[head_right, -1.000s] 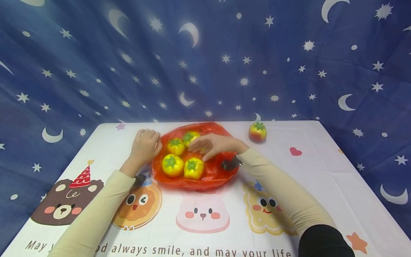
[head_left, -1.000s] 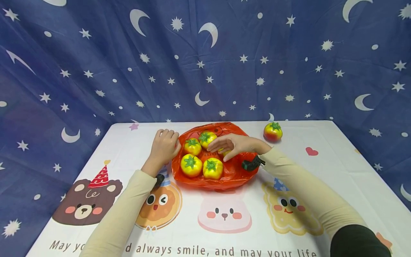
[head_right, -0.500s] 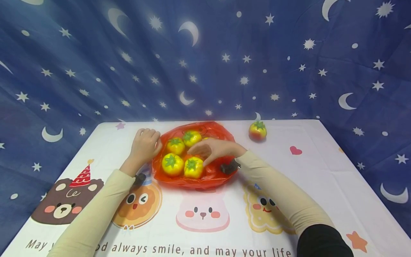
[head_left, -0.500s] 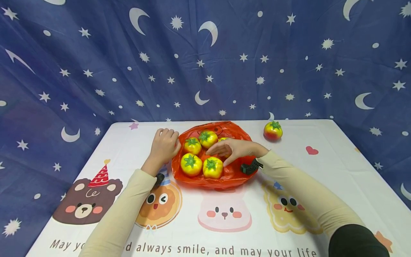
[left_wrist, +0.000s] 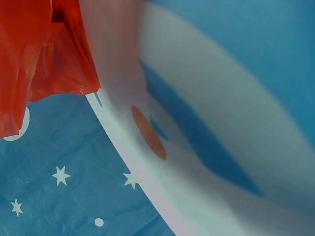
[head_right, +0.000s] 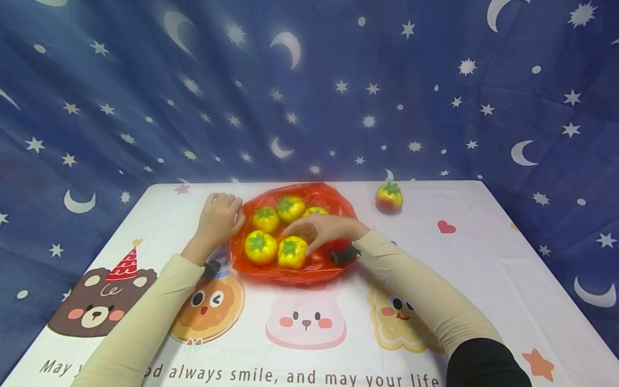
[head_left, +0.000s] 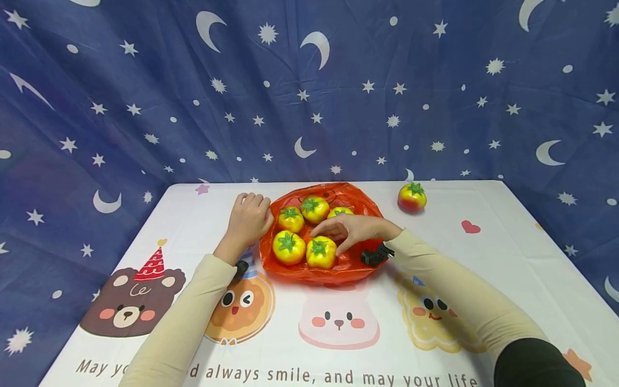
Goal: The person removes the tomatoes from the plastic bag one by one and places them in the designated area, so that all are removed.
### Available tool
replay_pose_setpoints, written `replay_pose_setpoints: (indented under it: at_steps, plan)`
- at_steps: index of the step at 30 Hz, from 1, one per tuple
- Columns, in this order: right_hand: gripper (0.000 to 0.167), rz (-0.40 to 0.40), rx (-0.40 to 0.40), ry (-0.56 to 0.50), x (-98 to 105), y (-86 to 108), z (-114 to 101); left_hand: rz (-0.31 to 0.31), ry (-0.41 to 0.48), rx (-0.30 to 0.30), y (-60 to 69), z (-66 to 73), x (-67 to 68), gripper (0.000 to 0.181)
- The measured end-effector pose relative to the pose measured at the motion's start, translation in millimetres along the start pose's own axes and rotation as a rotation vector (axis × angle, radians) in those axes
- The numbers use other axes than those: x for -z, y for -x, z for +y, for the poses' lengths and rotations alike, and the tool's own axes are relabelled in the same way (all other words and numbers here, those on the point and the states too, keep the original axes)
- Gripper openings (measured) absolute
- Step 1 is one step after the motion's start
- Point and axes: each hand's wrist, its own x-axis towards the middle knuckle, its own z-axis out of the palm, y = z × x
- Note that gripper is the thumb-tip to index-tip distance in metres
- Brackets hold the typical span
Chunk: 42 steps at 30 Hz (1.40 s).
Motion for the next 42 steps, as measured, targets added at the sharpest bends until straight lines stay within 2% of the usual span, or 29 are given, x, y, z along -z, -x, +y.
replay_pose_setpoints:
  at_steps: [10,25,42]
  plan:
    - [0.062,-0.016,0.026,0.023,-3.5,-0.6,0.7,-0.014,0.008,0.006,0.1,0.5,0.9,0.012]
    - [0.063,-0.028,0.007,-0.032,-4.1,0.6,2.8,-0.006,0.011,0.006,-0.1,0.3,-0.2,0.012]
    - [0.059,0.019,-0.037,-0.023,-7.2,0.8,1.4,-0.01,0.017,0.011,-0.3,0.6,1.7,0.012]
